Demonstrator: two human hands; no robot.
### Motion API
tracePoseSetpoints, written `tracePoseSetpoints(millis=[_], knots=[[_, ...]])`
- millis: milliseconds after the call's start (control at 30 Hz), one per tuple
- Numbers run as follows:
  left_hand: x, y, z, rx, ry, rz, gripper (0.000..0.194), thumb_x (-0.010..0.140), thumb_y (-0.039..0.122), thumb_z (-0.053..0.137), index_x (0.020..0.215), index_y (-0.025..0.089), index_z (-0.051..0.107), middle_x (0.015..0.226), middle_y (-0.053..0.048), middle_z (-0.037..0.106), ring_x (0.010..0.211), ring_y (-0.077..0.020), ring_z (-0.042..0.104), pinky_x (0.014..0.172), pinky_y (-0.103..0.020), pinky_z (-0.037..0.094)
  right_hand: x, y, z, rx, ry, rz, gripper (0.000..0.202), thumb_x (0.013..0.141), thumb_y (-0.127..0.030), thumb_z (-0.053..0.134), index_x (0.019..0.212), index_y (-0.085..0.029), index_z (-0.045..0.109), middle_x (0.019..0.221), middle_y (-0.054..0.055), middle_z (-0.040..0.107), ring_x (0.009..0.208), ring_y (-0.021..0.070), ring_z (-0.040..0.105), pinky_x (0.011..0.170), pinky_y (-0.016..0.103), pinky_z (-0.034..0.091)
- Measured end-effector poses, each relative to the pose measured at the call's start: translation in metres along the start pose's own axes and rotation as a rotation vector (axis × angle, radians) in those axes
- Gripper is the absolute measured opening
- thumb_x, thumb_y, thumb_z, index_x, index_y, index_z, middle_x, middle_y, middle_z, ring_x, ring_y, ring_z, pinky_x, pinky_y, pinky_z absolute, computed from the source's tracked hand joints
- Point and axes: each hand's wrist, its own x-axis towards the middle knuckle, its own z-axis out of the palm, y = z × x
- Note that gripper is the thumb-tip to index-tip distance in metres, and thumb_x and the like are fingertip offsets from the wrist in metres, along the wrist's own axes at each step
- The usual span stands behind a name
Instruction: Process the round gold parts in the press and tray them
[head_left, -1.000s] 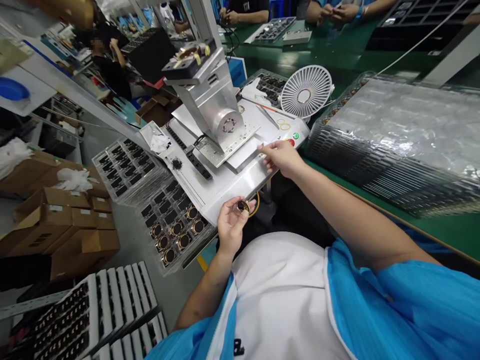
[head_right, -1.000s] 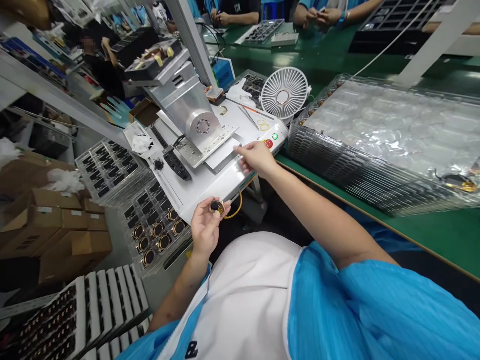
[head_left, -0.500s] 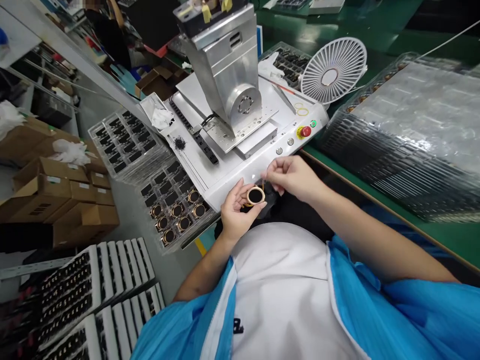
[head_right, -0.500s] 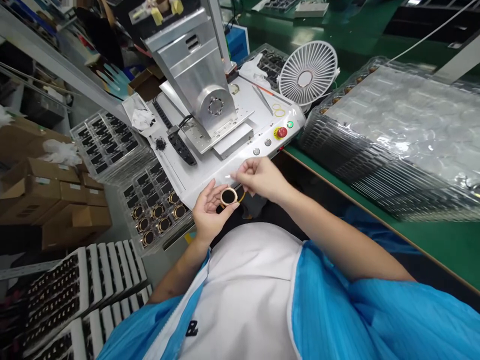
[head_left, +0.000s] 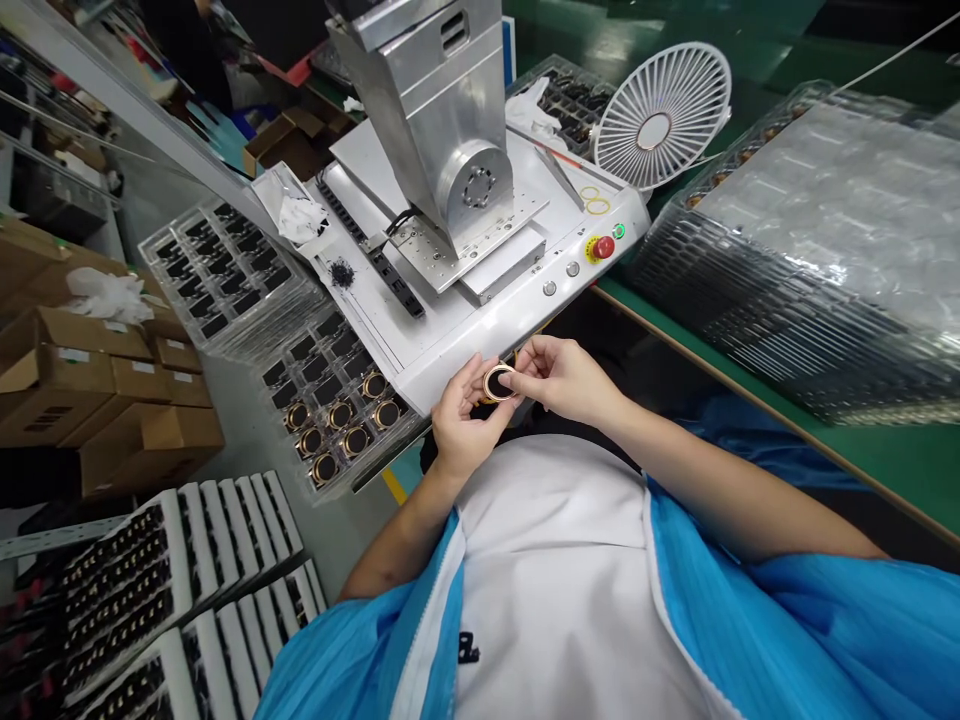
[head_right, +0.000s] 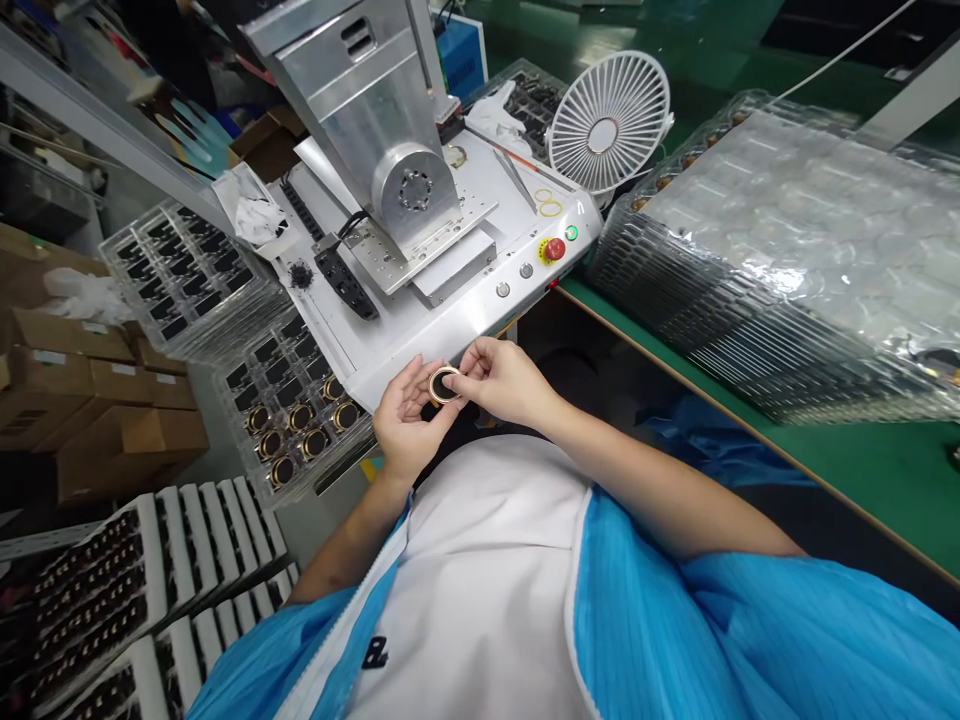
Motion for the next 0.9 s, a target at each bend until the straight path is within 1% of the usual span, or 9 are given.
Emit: tracePoseSetpoints(millis=[133,200,300,433,500,567,700,800,900], knots=[[-0.001,-0.002,0.001,-0.038,-0.100,0.050,0.074,0.080,0.026,0.089,0.146,0.021,0.056,0.133,-0.016,0.074,0.117,-0.0271,0.076,0.099,-0.039,0.065,-0.006,0.005,-0.010,0.113,-0.095,0.041,0.050,0.067,-0.056,0.090,0.077,-0.017,0.061,0.066,0.002,0.066,0.051,0.0118,0.057,0.041,0.021,0.045],[0.001,-0.003,0.001,-0.039,-0.178,0.066,0.077,0.080,0.024,0.088,0.149,0.022,0.054,0.142,-0.017,0.068,0.122,-0.0277,0.073,0.105,-0.042,0.062,-0.017,0.003,-0.031,0.108,0.024,-0.034,0.053,0.065,-0.060,0.090,0.075,-0.017,0.061,0.065,0.001,0.064,0.051,0.0109,0.054,0.043,0.022,0.044],[0.004,-0.009,-0.002,-0.031,-0.213,0.078,0.069,0.081,0.024,0.087,0.144,0.021,0.058,0.147,-0.016,0.064,0.125,-0.0283,0.071,0.109,-0.044,0.060,-0.044,-0.006,-0.089,0.001,0.465,-0.217,0.050,0.072,-0.062,0.087,0.077,-0.019,0.061,0.066,0.000,0.061,0.051,0.0108,0.051,0.046,0.024,0.043],[0.009,-0.023,-0.004,-0.031,-0.201,0.040,0.056,0.080,0.023,0.086,0.133,0.020,0.066,0.128,-0.012,0.075,0.115,-0.0263,0.076,0.104,-0.044,0.063,-0.106,-0.004,-0.201,-0.339,1.246,-0.346,0.035,0.092,-0.050,0.072,0.080,-0.021,0.057,0.070,0.000,0.058,0.056,0.0125,0.051,0.057,0.027,0.045],[0.010,-0.029,-0.004,-0.025,-0.187,0.025,0.054,0.078,0.023,0.088,0.128,0.019,0.068,0.121,-0.010,0.078,0.110,-0.0254,0.077,0.101,-0.043,0.065,-0.145,0.011,-0.251,-0.549,1.568,-0.324,0.025,0.098,-0.039,0.064,0.082,-0.020,0.056,0.077,0.003,0.060,0.066,0.0146,0.054,0.067,0.030,0.047],[0.012,-0.032,-0.003,-0.024,-0.172,0.018,0.053,0.076,0.022,0.089,0.125,0.019,0.070,0.117,-0.009,0.079,0.106,-0.0247,0.078,0.099,-0.041,0.065,-0.180,0.036,-0.285,-0.729,1.738,-0.171,0.018,0.100,-0.030,0.057,0.085,-0.019,0.058,0.085,0.006,0.062,0.076,0.0177,0.057,0.076,0.033,0.048],[0.018,-0.032,0.000,-0.032,-0.162,0.010,0.049,0.075,0.023,0.089,0.120,0.018,0.072,0.111,-0.008,0.080,0.101,-0.0238,0.078,0.097,-0.042,0.066,-0.210,0.094,-0.297,-1.013,1.563,0.345,0.020,0.100,-0.025,0.050,0.092,-0.014,0.065,0.099,0.016,0.064,0.096,0.0262,0.058,0.090,0.040,0.047],[0.022,-0.032,0.000,-0.010,-0.203,0.064,0.039,0.078,0.023,0.087,0.114,0.017,0.074,0.110,-0.009,0.080,0.102,-0.0246,0.078,0.097,-0.043,0.066,-0.202,0.130,-0.286,-1.057,1.405,0.467,0.019,0.095,-0.026,0.056,0.093,-0.015,0.071,0.111,0.019,0.065,0.111,0.0316,0.055,0.099,0.044,0.044],[0.022,-0.032,-0.005,0.002,-0.217,0.125,0.036,0.078,0.019,0.086,0.112,0.016,0.075,0.113,-0.010,0.079,0.107,-0.0249,0.077,0.100,-0.042,0.064,-0.191,0.154,-0.282,-1.038,1.416,0.518,0.021,0.095,-0.025,0.056,0.099,-0.015,0.074,0.130,0.021,0.061,0.127,0.0355,0.047,0.111,0.051,0.036]])
